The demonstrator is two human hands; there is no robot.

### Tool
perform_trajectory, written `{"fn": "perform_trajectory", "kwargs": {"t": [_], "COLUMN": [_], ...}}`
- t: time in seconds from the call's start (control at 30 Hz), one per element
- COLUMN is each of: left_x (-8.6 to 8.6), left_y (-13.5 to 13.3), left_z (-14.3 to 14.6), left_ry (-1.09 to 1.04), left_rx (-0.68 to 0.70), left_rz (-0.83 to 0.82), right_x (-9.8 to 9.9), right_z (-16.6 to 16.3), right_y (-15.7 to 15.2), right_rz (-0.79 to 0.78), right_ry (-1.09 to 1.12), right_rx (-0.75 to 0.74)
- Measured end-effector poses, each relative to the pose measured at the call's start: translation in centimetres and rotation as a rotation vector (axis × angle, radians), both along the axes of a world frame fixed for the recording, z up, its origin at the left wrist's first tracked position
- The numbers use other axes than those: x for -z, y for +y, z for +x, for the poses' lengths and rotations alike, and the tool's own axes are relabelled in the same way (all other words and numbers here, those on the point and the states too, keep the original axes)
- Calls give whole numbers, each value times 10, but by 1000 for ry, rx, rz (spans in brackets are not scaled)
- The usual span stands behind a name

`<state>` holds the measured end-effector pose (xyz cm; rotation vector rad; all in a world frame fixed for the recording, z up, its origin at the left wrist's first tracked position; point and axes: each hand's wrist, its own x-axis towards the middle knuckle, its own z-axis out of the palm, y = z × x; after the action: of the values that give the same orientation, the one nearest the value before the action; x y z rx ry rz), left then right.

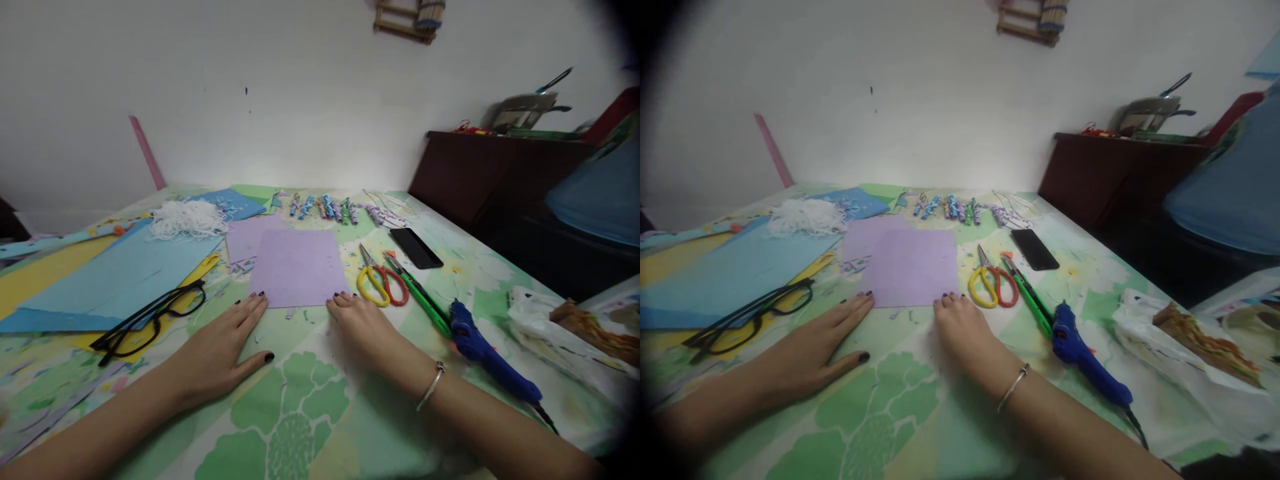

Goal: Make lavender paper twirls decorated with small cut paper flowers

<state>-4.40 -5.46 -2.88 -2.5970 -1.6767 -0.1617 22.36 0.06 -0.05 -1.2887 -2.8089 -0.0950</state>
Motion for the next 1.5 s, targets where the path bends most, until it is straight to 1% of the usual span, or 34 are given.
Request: {"fn": "perform_trajectory", "kwargs": {"t": [0.13, 0.27, 0.43, 0.53, 0.63, 0.7, 0.8, 0.83, 0.9, 0.97, 1.0, 1.07, 1.1, 1.13, 1.17, 1.23, 1.3, 1.4, 1.5], "left_x": [6, 7, 8, 8, 6, 4, -2, -5, -10, -15, -17, -20, -21, -21, -20, -16, -10, -4, -5], "left_y": [-3, -6, -18, -22, -21, -21, -25, -27, -29, -27, -25, -17, -12, -8, -3, 3, 6, 4, -6], "left_z": [2, 5, 0, -6, -3, 3, 17, 22, 33, 45, 51, 65, 71, 76, 79, 80, 72, 48, 19], "left_ry": [3, 69, 84, 76, 82, 80, 19, -11, -68, -98, -99, -72, -53, -37, -26, -23, -43, -90, -101], "left_rx": [-44, -78, -209, -216, -211, -214, -204, -186, -107, 51, 153, 361, 442, 500, 529, 513, 436, 300, 186], "left_rz": [78, 76, 121, 107, 102, 151, 317, 358, 377, 306, 246, 104, 36, -18, -56, -85, -59, 22, 57], "right_x": [1, 2, 5, 10, 14, 15, 14, 13, 12, 12, 12, 14, 15, 16, 17, 18, 17, 11, 4], "right_z": [13, 17, 22, 24, 24, 26, 41, 50, 75, 106, 122, 150, 162, 171, 178, 185, 187, 186, 185], "right_y": [-2, -5, -13, -15, -19, -27, -48, -56, -72, -83, -87, -91, -91, -91, -90, -88, -85, -80, -77], "right_rz": [14, 44, 75, 92, 108, 116, 141, 166, 293, 438, 478, 488, 456, 404, 343, 223, 144, 105, 101], "right_ry": [16, 27, 65, 98, 124, 136, 164, 188, 313, 389, 380, 304, 262, 226, 196, 159, 156, 184, 217], "right_rx": [44, 68, 79, 56, 54, 51, 51, 66, 113, 230, 307, 458, 527, 576, 623, 686, 706, 687, 681]}}
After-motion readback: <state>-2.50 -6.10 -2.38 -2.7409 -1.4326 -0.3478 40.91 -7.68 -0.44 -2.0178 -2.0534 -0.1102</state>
